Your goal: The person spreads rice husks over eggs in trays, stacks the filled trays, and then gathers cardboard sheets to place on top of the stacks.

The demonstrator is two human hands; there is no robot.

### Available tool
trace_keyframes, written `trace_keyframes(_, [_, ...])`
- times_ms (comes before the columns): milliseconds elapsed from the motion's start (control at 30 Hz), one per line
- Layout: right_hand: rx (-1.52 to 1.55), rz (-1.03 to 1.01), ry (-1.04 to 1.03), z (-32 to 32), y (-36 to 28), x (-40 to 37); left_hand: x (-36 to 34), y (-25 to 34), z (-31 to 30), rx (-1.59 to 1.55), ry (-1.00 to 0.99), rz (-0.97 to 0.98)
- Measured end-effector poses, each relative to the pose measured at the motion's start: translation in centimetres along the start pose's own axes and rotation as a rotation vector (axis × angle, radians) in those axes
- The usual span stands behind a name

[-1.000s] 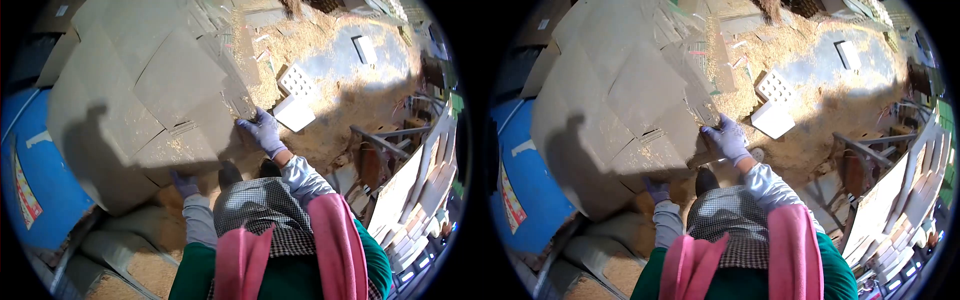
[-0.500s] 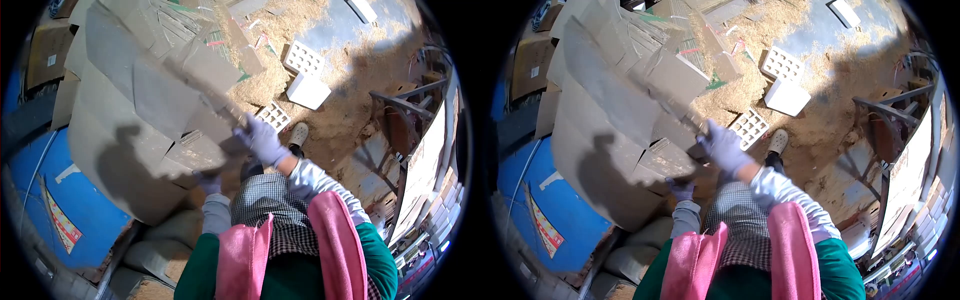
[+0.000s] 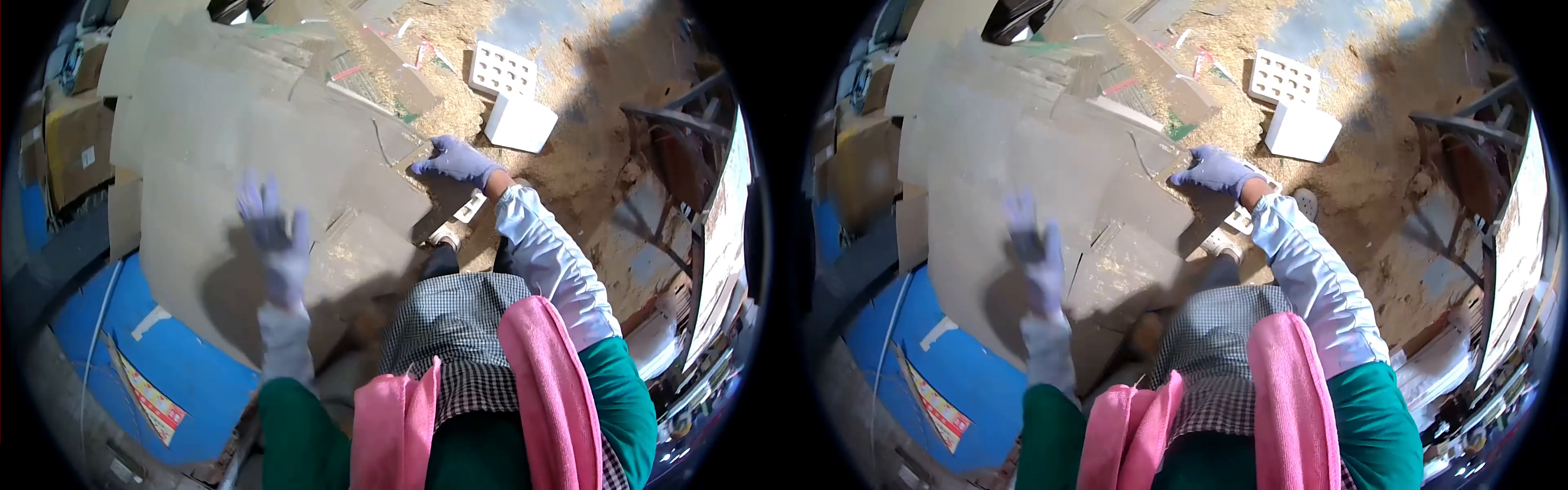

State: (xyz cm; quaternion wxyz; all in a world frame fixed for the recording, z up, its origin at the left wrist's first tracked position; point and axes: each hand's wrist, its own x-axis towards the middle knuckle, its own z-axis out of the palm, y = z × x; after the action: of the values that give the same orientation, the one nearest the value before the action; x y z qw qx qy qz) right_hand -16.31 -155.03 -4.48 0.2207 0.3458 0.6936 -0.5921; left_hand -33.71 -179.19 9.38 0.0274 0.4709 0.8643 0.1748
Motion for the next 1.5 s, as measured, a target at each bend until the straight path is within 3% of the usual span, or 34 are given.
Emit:
trace_keyframes(33, [0.002,-0.022,0.044,-0.1,-0.2,-0.8,7.0,-1.8,4.3,0.263,-0.060,0.092])
trace_keyframes(100, [0.068,-0.052,0.119,0.4,-1.9,-2.9,9.2,-3.1,9.3,0.421,0.022,0.125])
trace_keyframes(133, [-0.051,-0.055,0.200,1.5,-2.0,-2.8,9.3,-3.7,10.7,0.409,0.016,0.130])
trace_keyframes(200, [-0.207,-0.139,0.293,3.6,-2.4,-3.9,8.7,-4.3,11.2,0.458,0.051,0.081])
trace_keyframes(467, [-0.113,-0.048,0.417,6.6,0.7,-7.8,9.2,-4.1,11.0,0.470,0.027,0.080])
trace_keyframes(600, [-0.084,0.001,0.307,4.4,2.6,-5.7,9.3,-4.2,10.1,0.392,0.075,0.111])
trace_keyframes(700, [0.320,0.004,0.116,2.8,5.4,-3.4,9.7,-5.1,9.1,0.344,0.054,0.143])
trace_keyframes(833, [0.435,0.058,-0.020,3.3,9.7,0.3,9.1,-3.8,7.3,0.302,0.049,0.159])
trace_keyframes(900, [0.313,0.090,-0.031,2.4,8.6,0.3,5.5,-2.7,5.8,0.083,0.106,0.319])
trace_keyframes(933, [0.192,0.127,-0.037,1.5,7.7,-0.1,1.8,1.5,4.8,-0.295,-0.011,0.116])
trace_keyframes(967, [0.176,0.067,-0.199,-0.3,6.7,-0.5,-1.1,5.0,4.5,-0.588,-0.149,0.107])
trace_keyframes(1000, [0.194,0.042,-0.294,0.3,8.2,1.2,-2.2,8.9,3.3,-0.616,-0.521,0.132])
trace_keyframes(1033, [0.154,0.021,-0.290,-0.1,7.8,2.0,-6.5,10.8,4.1,-0.749,-0.963,-0.385])
trace_keyframes(1133, [0.140,-0.034,-0.255,-0.8,5.2,3.4,-20.7,12.0,9.1,-0.995,-1.371,-0.942])
trace_keyframes(1200, [0.282,-0.099,-0.184,-0.8,3.9,4.5,-27.3,10.8,11.3,-0.983,-1.176,-1.172])
trace_keyframes(1267, [0.202,-0.026,-0.260,-0.7,3.4,5.5,-32.1,8.1,15.0,-0.805,-0.752,-1.328])
trace_keyframes(1300, [0.118,0.036,-0.123,0.5,4.3,6.1,-34.3,6.3,16.9,-0.702,-0.534,-1.360])
trace_keyframes(1367, [0.210,0.094,-0.288,0.1,4.3,6.2,-37.3,2.8,21.0,-0.534,-0.226,-1.353])
trace_keyframes(1433, [0.205,0.147,-0.339,1.4,6.2,7.3,-40.6,-0.1,24.9,-0.441,-0.108,-1.288])
trace_keyframes(1500, [0.167,0.083,-0.192,2.3,6.4,6.7,-39.3,-0.5,26.8,-0.376,-0.135,-1.203])
